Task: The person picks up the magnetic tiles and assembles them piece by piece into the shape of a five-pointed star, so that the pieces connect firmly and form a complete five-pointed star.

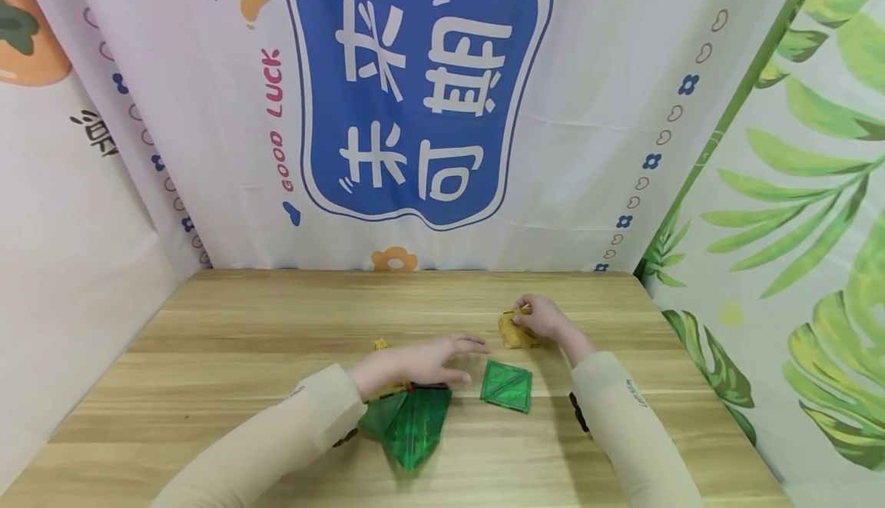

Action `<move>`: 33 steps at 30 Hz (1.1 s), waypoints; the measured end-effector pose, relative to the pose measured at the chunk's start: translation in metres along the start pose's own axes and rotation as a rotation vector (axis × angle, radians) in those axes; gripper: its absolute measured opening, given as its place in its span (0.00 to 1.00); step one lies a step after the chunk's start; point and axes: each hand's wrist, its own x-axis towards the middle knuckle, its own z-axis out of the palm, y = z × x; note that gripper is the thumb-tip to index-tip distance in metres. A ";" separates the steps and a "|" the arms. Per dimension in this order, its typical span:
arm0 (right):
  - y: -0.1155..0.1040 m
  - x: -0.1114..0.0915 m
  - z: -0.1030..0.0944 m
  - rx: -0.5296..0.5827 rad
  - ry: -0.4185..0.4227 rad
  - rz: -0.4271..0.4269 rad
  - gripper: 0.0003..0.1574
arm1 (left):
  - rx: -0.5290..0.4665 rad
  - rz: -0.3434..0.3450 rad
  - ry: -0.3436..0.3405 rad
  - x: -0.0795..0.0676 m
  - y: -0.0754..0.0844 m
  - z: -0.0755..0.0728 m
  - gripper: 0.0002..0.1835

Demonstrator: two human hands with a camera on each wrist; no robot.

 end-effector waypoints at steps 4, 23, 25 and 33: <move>0.000 -0.001 -0.002 0.123 -0.036 0.038 0.15 | -0.021 -0.038 0.047 -0.005 -0.005 -0.006 0.29; -0.048 -0.009 0.001 0.447 -0.095 0.052 0.25 | -0.152 -0.206 0.092 -0.038 -0.051 -0.032 0.25; -0.051 -0.010 0.003 0.459 -0.097 0.046 0.25 | -0.220 -0.208 0.064 -0.047 -0.058 -0.036 0.22; -0.049 -0.014 0.006 0.533 -0.051 0.074 0.25 | -0.233 -0.162 0.040 -0.076 -0.073 -0.040 0.16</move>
